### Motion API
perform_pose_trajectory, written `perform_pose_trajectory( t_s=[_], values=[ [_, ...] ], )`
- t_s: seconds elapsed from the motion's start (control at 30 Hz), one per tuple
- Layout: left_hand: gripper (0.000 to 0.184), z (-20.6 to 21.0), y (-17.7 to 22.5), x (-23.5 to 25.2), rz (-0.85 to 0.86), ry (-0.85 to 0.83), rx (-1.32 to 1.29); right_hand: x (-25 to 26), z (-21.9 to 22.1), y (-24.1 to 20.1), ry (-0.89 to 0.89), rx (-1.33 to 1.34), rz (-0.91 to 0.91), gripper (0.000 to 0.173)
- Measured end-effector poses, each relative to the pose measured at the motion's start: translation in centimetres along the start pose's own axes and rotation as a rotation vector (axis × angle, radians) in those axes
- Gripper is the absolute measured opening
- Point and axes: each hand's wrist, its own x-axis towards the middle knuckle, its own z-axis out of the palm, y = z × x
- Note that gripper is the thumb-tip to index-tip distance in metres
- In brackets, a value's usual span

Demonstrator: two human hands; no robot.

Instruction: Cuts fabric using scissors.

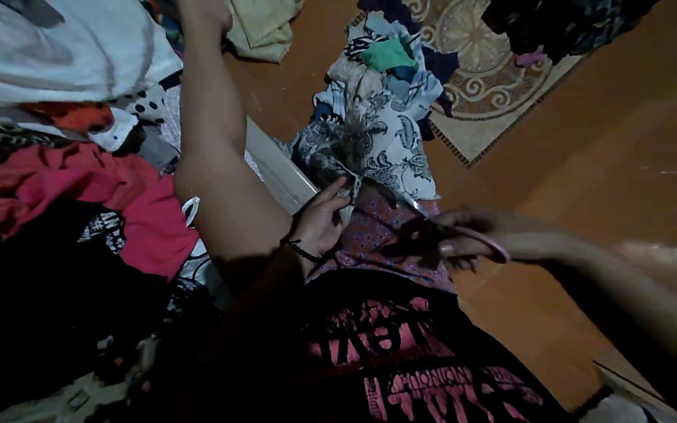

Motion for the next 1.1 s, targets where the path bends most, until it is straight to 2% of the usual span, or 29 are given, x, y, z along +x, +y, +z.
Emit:
perform_pose_trajectory(
  t_s=[0.03, 0.07, 0.13, 0.17, 0.2, 0.27, 0.4, 0.47, 0.57, 0.67, 0.73, 0.83, 0.87, 0.93, 1.0, 1.1],
  values=[
    [0.051, -0.1, 0.4, 0.2, -0.026, -0.016, -0.024, -0.4, -0.8, 0.1, 0.174, -0.152, -0.056, 0.024],
    [0.049, -0.1, 0.7, 0.5, -0.023, -0.008, -0.067, -0.3, -1.5, 0.7, 0.348, -0.287, -0.099, 0.026],
    [0.041, 0.1, 1.1, 1.3, 0.016, 0.038, -0.138, 1.5, -3.1, 3.0, 0.538, -0.437, -0.152, 0.056],
    [0.041, 0.3, 1.2, 1.7, 0.055, 0.068, -0.125, 2.8, -3.6, 4.3, 0.576, -0.447, -0.167, 0.064],
    [0.042, 0.5, 1.4, 2.2, 0.090, 0.103, -0.102, 3.9, -3.7, 5.2, 0.598, -0.420, -0.174, 0.065],
    [0.047, 0.7, 2.0, 2.8, 0.114, 0.130, -0.102, 5.3, -3.8, 6.2, 0.618, -0.324, -0.172, 0.058],
    [0.037, 1.9, 5.5, 3.4, 0.111, 0.108, -0.192, 6.9, -5.2, 5.6, 0.609, -0.217, -0.142, 0.043],
    [0.035, 3.3, 8.0, 2.6, 0.226, 0.055, -0.126, 7.1, -7.2, 5.4, 0.676, -0.148, -0.222, 0.042],
    [0.046, 5.6, 10.0, -0.8, 0.473, -0.012, 0.057, 4.3, -9.7, 4.2, 0.824, -0.013, -0.382, 0.049],
    [0.057, 6.1, 7.2, -4.9, 0.635, -0.026, 0.219, -0.5, -9.4, 4.1, 0.830, 0.010, -0.457, 0.053],
    [0.056, 5.2, 3.7, -6.6, 0.530, -0.056, 0.147, -3.2, -7.4, 5.2, 0.755, 0.001, -0.415, 0.056],
    [0.051, 2.8, -0.2, -7.7, 0.080, -0.053, -0.051, -4.6, -3.2, 7.7, 0.629, -0.066, -0.210, 0.044],
    [0.051, 2.3, -1.0, -7.6, -0.022, -0.050, -0.078, -4.4, -2.1, 8.5, 0.586, -0.062, -0.142, 0.043],
    [0.051, 1.5, -1.7, -7.5, -0.050, -0.098, -0.073, -3.4, -0.3, 9.5, 0.572, -0.046, -0.083, 0.040],
    [0.045, 1.4, -1.3, -7.3, 0.122, -0.106, 0.087, -2.6, 0.3, 9.7, 0.636, -0.001, -0.118, 0.037],
    [0.038, 1.9, 1.3, -6.7, 0.506, 0.000, 0.474, -1.5, 0.0, 8.0, 0.773, 0.075, -0.200, 0.039]
  ],
)
